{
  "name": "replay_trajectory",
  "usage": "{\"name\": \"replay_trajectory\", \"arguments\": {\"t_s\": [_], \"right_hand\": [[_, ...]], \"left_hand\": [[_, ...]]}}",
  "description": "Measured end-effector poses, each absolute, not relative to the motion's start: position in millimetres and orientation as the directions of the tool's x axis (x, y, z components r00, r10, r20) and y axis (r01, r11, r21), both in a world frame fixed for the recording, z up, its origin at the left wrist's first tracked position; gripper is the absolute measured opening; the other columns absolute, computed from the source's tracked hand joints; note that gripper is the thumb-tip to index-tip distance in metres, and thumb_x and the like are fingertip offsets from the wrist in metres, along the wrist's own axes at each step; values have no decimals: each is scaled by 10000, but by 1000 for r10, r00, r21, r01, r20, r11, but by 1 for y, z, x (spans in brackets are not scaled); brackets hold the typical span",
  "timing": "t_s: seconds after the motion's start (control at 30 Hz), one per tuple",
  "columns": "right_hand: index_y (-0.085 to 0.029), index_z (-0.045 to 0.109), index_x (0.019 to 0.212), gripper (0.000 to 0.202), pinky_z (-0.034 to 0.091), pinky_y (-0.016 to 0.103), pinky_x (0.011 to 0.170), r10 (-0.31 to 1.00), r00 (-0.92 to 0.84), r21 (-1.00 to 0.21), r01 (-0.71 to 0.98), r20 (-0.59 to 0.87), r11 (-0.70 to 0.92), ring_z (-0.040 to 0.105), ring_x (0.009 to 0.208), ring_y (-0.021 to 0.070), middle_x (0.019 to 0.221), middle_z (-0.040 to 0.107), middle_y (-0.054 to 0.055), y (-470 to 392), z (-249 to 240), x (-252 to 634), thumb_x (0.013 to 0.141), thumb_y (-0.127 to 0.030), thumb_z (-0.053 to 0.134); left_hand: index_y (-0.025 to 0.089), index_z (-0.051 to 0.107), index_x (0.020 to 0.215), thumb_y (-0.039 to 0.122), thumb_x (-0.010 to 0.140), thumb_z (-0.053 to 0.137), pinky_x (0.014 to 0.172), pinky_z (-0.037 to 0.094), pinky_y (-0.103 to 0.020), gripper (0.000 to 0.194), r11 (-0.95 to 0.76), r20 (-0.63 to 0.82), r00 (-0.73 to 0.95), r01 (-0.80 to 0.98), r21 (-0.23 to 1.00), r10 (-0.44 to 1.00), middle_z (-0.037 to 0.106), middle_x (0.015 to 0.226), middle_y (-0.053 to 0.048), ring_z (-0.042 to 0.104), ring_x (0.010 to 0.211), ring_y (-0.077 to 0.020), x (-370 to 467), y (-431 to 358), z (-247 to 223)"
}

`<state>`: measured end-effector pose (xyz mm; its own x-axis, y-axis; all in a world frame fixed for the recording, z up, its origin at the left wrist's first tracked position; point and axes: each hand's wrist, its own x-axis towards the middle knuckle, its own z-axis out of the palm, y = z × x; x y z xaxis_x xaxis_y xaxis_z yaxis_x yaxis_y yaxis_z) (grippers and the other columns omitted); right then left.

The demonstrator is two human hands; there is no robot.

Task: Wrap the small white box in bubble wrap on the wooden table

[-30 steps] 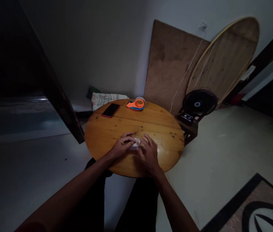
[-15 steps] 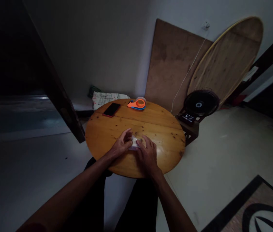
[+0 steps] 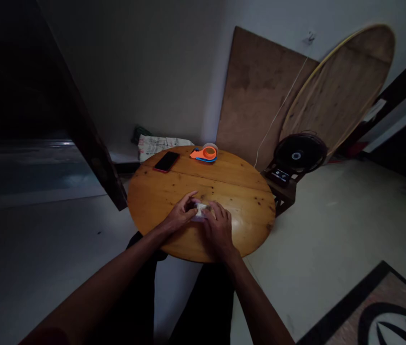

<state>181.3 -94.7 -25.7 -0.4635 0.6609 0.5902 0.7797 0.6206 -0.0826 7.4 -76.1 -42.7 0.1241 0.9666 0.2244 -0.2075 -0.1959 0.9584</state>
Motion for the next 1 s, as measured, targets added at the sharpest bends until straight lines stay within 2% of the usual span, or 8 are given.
{"name": "replay_trajectory", "arguments": {"t_s": [0.2,0.3,0.43,0.5,0.63,0.7,0.87,1.0], "right_hand": [[-206,614,1118,250,359,443,966,658,-470,-84,774,587,628,427,1244,270,1330,509,132,-94,-27,180,907,-211,480],[-204,595,1135,260,359,441,979,663,-462,-141,749,590,647,434,1243,265,1326,514,127,-94,-28,183,898,-241,497],[-179,469,1312,481,356,459,1004,699,-384,-241,748,603,619,421,1264,281,1398,441,160,-93,-30,187,869,-349,548],[-203,481,1315,469,356,476,997,703,-405,-209,763,584,612,410,1276,294,1414,427,156,-91,-30,187,875,-354,540],[-221,553,1241,352,360,467,984,690,-479,-135,761,543,635,421,1264,284,1350,500,131,-90,-29,184,896,-270,504],[-202,533,1254,370,360,465,993,702,-462,-170,758,542,630,425,1264,279,1357,493,140,-89,-29,185,891,-274,513],[-193,422,1350,508,358,493,1027,738,-278,-364,730,615,579,401,1301,283,1414,432,157,-89,-36,191,875,-340,528],[-203,433,1352,521,367,492,1020,737,-314,-350,725,599,593,410,1290,286,1420,424,149,-91,-35,191,864,-352,542]], "left_hand": [[179,405,1374,182,790,588,875,457,-262,611,-211,232,120,-168,963,965,565,1133,-75,553,1019,-148,7,-78,-40],[180,408,1375,181,789,586,879,459,-270,612,-215,233,110,-153,965,966,571,1147,-82,553,1032,-156,7,-78,-42],[181,431,1362,190,781,596,887,465,-282,604,-213,225,84,-135,968,971,581,1164,-91,559,1042,-167,7,-76,-46],[184,436,1361,192,778,600,888,467,-283,606,-217,229,86,-133,967,970,586,1157,-88,563,1038,-169,7,-75,-47],[180,413,1374,183,781,590,876,471,-280,618,-218,235,105,-157,963,966,581,1147,-86,565,1031,-166,7,-74,-48],[173,402,1377,180,780,590,875,473,-283,626,-211,230,106,-161,964,967,577,1160,-91,569,1026,-166,7,-73,-49],[166,383,1388,184,780,595,910,464,-302,644,-221,239,107,-158,962,965,562,1222,-116,548,1094,-186,7,-74,-49],[173,374,1391,193,775,600,893,464,-285,656,-215,234,103,-174,961,967,569,1193,-103,559,1061,-170,6,-76,-46]]}}
